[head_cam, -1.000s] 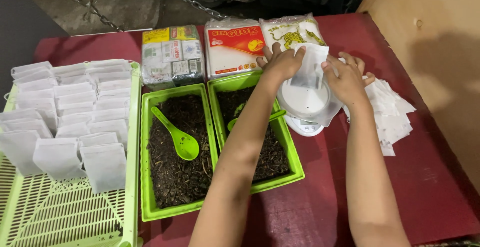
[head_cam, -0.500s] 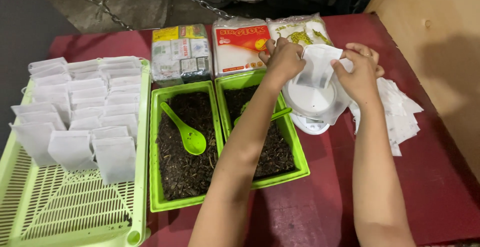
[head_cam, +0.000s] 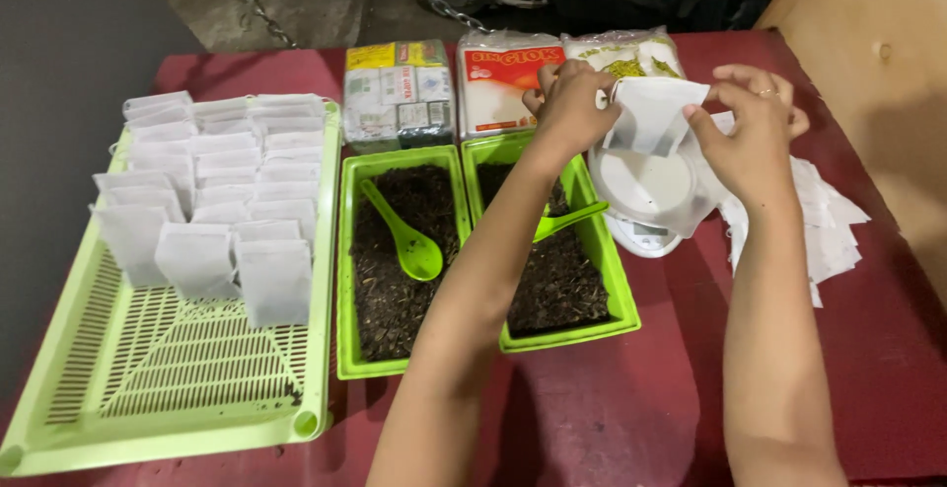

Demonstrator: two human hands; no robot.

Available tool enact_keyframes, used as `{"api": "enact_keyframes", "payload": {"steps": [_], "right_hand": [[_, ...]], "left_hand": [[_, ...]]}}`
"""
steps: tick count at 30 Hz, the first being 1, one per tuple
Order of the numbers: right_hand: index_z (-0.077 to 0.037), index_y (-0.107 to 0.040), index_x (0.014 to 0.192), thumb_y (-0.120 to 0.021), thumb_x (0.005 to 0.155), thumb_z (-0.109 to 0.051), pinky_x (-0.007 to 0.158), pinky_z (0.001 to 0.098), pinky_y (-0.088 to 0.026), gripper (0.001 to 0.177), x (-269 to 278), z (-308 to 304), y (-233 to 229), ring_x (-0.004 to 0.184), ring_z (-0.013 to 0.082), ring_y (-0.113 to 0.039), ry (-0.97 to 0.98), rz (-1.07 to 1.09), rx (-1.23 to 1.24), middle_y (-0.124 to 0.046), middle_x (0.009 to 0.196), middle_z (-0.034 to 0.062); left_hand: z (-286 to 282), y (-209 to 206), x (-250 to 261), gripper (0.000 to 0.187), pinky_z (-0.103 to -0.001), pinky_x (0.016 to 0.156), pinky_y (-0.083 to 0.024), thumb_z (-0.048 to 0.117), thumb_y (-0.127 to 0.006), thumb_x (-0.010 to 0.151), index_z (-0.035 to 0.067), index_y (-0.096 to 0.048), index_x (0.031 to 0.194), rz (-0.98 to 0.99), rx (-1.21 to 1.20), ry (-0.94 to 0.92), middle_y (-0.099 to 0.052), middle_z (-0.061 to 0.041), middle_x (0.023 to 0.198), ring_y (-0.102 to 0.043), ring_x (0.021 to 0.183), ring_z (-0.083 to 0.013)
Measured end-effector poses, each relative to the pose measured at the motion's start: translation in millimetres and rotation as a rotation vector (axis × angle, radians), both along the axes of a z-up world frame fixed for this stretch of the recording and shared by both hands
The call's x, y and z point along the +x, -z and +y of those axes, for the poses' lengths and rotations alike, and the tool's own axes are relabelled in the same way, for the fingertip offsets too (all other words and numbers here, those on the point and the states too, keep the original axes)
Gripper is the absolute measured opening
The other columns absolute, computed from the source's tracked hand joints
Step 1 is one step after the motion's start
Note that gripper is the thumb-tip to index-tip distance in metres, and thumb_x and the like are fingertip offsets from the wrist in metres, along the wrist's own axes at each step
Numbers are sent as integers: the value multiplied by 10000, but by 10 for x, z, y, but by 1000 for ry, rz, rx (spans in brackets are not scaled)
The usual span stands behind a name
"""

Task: Filling small white filter bags with tea leaves using a plastic spoon and organizing them in a tray

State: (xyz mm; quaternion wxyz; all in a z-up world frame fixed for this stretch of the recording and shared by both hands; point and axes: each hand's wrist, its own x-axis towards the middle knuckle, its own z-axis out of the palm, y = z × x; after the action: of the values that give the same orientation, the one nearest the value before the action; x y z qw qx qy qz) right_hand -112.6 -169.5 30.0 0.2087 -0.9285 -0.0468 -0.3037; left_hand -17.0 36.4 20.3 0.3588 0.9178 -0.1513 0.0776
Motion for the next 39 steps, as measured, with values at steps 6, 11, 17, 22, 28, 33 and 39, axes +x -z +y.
{"api": "enact_keyframes", "payload": {"steps": [6,11,17,22,28,33,39], "right_hand": [[-81,-690,972,-750,1039,-215,906,491,-253,162,-248,402,-247,1298,328,-491,-119,-131,-35,-671,1394,51],[-72,-667,993,-760,1044,-181,959,518,-296,152,-208,710,-322,1285,331,-513,-254,-154,5,-680,1364,58],[-79,-692,1025,-772,1057,-173,1008,509,-327,128,-100,1329,-507,1240,323,-556,-413,-145,6,-691,1322,67],[-5,-706,959,-814,1029,-98,967,458,-431,159,48,1989,-560,1127,329,-629,-594,-198,42,-720,1226,172],[31,-712,1112,-710,1000,-122,978,531,-502,189,-107,2908,-694,1130,362,-596,-641,51,171,-671,1202,199],[-114,-759,1025,-746,953,-225,1129,690,-172,133,-373,3516,-761,1248,277,-576,-632,232,259,-682,1212,36],[-248,-780,949,-757,920,-291,991,526,-386,56,-442,3997,-394,1166,253,-642,-803,220,216,-705,1140,-54]], "left_hand": [[464,-220,-152,60,-519,896,-307,374,-720,766,338,-696,808,-76,-74,12,-597,62,1231,-369,1301,-304],[957,-327,-307,48,-467,858,-302,391,-746,737,374,-708,761,-130,-127,-59,-629,114,1238,-429,1245,-280],[1767,-304,-392,76,-464,929,-331,380,-777,728,352,-712,756,-279,-292,-129,-707,134,1110,-565,1187,-207],[2518,-372,-647,64,-314,1001,-397,230,-790,781,206,-734,803,-405,-507,-38,-745,26,1014,-650,1078,-176],[3127,-756,-1447,114,-755,1085,-162,392,-704,842,288,-688,884,-106,-466,-341,-651,23,1378,-437,1384,-291],[3636,-803,-1865,121,-528,983,-288,428,-655,816,317,-679,858,-60,-360,-519,-636,84,1359,-415,1355,-250],[4280,-485,-2115,191,-661,960,-330,410,-714,904,259,-727,1019,-43,-121,-624,-623,20,1263,-453,1299,-339]]}}
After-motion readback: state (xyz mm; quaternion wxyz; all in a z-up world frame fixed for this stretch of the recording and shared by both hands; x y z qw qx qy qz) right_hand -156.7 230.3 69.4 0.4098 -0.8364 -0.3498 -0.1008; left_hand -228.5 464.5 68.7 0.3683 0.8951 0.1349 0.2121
